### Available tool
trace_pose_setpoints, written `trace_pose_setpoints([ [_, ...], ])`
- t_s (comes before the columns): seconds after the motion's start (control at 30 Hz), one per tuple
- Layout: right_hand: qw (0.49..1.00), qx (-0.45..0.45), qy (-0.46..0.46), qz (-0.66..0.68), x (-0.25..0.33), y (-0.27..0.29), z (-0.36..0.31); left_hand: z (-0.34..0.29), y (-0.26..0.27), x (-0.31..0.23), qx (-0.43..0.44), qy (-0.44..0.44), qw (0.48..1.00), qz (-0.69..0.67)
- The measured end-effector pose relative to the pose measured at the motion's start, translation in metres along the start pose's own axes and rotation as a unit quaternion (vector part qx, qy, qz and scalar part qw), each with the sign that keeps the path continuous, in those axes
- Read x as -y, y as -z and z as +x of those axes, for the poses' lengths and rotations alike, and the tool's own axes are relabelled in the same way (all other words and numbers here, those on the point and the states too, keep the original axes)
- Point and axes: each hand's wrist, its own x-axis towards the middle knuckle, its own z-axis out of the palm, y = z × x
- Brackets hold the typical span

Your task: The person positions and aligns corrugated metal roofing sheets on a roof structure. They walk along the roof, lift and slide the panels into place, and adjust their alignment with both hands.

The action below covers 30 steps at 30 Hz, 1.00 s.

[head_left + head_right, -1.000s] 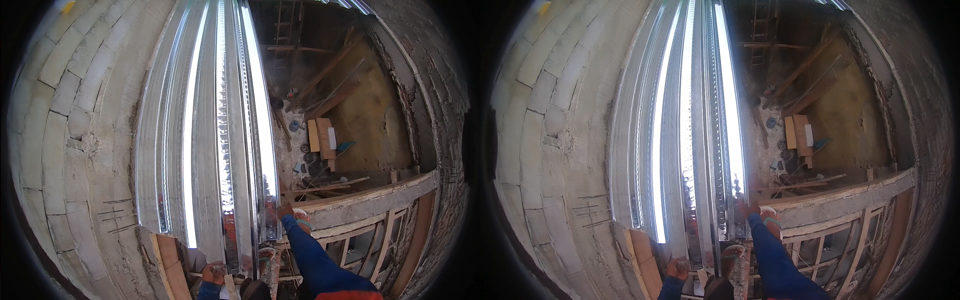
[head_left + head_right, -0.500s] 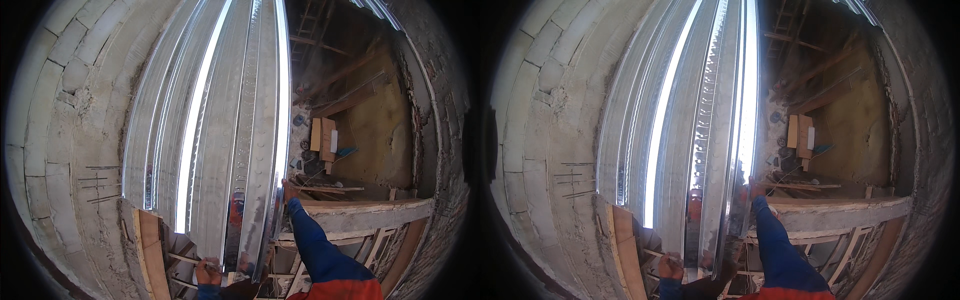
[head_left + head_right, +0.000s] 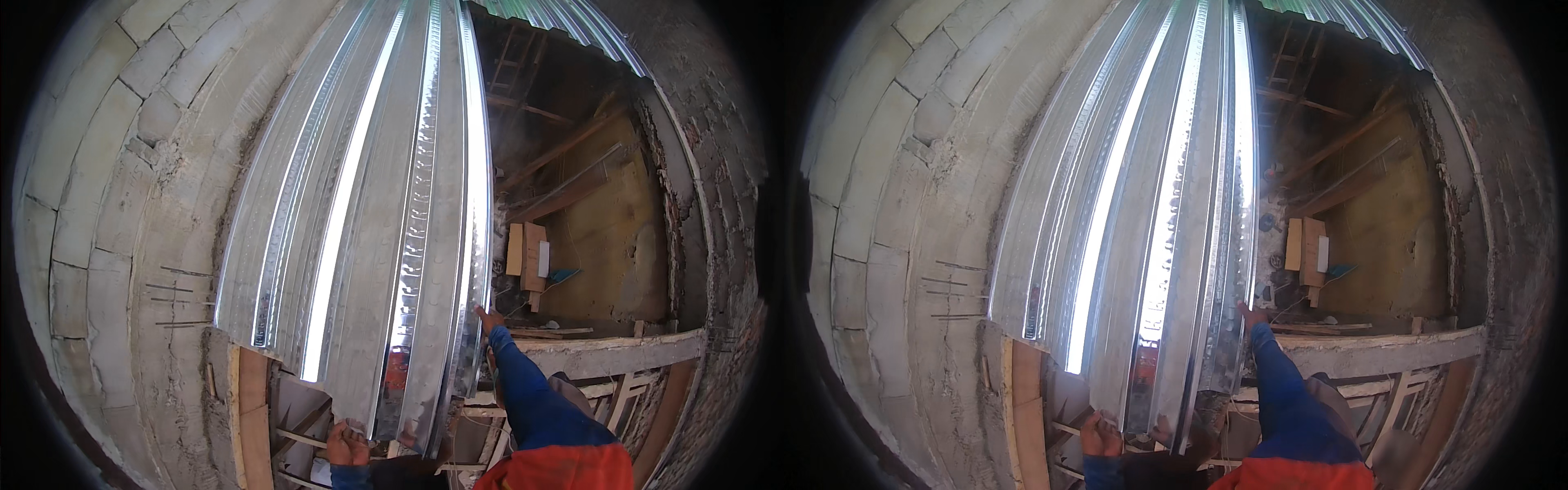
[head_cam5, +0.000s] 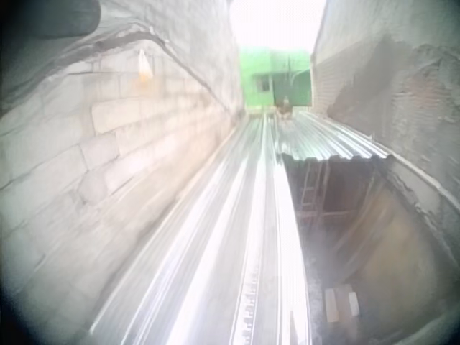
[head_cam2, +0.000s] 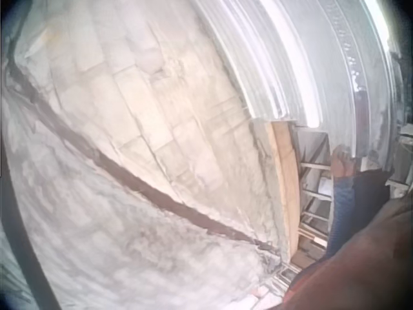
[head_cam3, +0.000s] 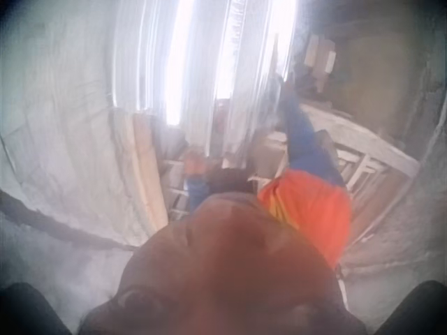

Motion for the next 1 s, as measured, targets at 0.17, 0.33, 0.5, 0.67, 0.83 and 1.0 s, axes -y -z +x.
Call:
trace_pose_setpoints([
  [0.17,0.999,-0.034,-0.02,0.02,-0.043,-0.023,0.044,0.001,-0.005,0.013,-0.024,0.001,1.0,-0.014],
  [0.33,0.99,-0.122,-0.057,0.041,-0.039,-0.036,0.049,0.01,0.002,0.021,-0.019,0.005,0.999,0.026],
  [0.5,0.994,0.037,-0.066,0.082,-0.06,-0.026,0.075,0.01,-0.017,0.018,0.084,0.005,0.996,0.037],
  [0.67,0.947,0.104,-0.085,0.292,-0.026,-0.035,0.041,0.008,-0.021,0.02,0.091,-0.064,0.994,0.004],
  [0.83,0.912,0.162,-0.1,0.364,0.001,-0.016,0.006,0.013,-0.011,0.019,0.098,-0.061,0.993,0.012],
  [1.0,0.993,0.037,-0.007,0.11,0.002,-0.004,-0.003,-0.01,-0.031,0.012,0.077,-0.049,0.995,-0.039],
])
